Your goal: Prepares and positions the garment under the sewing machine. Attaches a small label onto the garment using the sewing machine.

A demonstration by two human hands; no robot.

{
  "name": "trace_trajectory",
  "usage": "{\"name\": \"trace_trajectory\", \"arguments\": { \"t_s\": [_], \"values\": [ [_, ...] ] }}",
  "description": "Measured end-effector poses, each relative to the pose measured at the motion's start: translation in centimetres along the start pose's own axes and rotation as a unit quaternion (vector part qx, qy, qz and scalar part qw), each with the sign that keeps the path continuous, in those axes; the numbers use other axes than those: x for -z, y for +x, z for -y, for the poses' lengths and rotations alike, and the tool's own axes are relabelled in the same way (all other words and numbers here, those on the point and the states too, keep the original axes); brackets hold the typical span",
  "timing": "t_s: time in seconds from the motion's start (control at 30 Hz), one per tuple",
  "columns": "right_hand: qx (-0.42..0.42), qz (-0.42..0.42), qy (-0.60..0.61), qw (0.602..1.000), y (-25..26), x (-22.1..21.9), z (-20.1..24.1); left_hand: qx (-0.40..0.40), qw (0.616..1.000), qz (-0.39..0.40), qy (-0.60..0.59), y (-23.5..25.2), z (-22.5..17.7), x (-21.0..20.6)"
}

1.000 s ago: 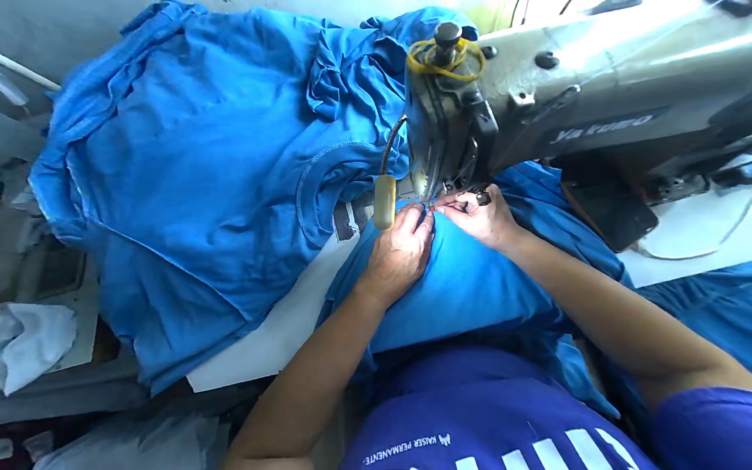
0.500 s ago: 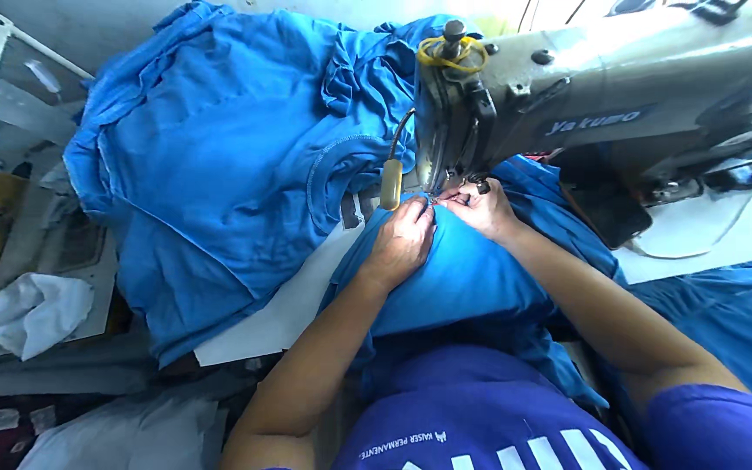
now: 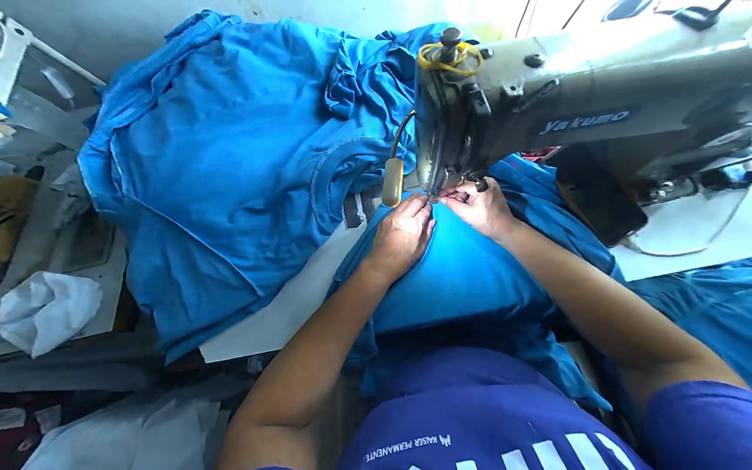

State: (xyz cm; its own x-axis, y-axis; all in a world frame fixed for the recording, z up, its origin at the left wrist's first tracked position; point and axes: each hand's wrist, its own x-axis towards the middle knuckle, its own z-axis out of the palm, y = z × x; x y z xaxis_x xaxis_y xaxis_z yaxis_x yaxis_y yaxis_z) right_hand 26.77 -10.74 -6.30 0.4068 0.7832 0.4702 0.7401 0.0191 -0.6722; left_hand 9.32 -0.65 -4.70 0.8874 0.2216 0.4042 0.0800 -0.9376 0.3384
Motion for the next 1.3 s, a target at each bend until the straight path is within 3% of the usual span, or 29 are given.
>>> {"name": "trace_trajectory", "arguments": {
  "t_s": [0.23,0.8,1.2,1.3],
  "values": [
    [-0.017,0.007,-0.057,0.998,0.2,0.1,1.0,0.003,1.0,0.001,-0.008,0.4,0.5,-0.2],
    [-0.03,0.007,-0.071,0.997,0.2,0.0,1.0,0.018,1.0,0.013,-0.008,0.7,0.5,-0.1],
    [0.002,0.009,-0.099,0.995,-0.1,-0.3,1.2,0.008,1.0,0.0,-0.012,0.6,0.7,-0.4],
    [0.024,0.042,-0.127,0.991,-0.4,0.5,2.0,0.005,1.0,-0.003,-0.014,0.8,0.8,-0.3]
  ]
}}
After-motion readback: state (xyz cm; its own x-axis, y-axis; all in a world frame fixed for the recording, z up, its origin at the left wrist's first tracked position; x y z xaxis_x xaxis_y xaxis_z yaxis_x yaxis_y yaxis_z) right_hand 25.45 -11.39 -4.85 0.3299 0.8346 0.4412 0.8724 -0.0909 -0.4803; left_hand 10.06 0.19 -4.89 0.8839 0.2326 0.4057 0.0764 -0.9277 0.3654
